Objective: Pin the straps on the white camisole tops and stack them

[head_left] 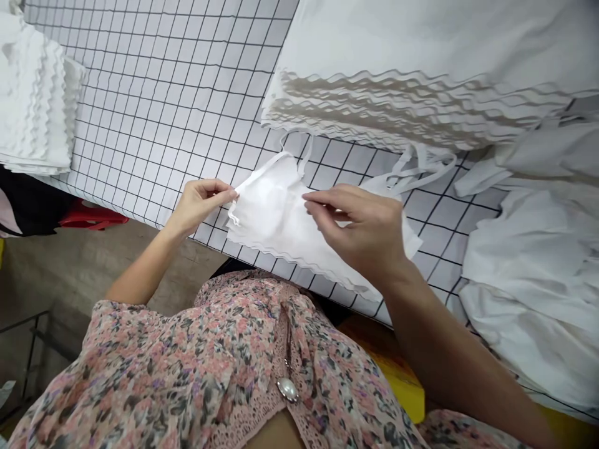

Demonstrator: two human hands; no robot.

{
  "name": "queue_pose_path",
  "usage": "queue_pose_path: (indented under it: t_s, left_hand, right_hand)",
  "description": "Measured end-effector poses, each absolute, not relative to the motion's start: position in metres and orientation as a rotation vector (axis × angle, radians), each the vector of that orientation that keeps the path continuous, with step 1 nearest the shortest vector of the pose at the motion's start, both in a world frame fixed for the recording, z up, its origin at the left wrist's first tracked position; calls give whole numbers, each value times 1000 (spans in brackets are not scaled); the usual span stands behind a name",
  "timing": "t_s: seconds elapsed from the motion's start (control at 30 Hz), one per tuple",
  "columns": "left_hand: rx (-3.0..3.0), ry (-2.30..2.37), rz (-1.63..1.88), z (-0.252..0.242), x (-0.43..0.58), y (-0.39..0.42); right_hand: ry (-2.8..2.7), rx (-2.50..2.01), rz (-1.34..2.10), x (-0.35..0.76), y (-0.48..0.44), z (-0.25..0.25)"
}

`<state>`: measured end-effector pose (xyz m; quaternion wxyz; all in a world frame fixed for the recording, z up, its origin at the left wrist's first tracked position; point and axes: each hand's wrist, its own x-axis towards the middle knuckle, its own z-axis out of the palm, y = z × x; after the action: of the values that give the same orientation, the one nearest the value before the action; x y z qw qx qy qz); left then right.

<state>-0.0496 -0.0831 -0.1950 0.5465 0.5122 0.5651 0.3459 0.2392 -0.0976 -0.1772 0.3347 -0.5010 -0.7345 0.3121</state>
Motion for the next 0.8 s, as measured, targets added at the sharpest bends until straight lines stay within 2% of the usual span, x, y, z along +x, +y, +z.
queue_pose_path:
  t_s: [0.2,0.3,0.6,0.8]
  left_hand:
    - [1005,1139,785,-179,-25,-70]
    - [966,1070,796,-181,-9,-64]
    - [862,1023,809,-180,5,-68]
    - [768,1033,716,-185,7,-84]
  right_hand:
    - [-1658,-1095,1527,198,-72,-180]
    - [-1518,-1015,1735,190,-62,-186]
    - [-1048,-1067,1807,199,-67,-179]
    - [-1032,-1092,1776,209,-66,-179]
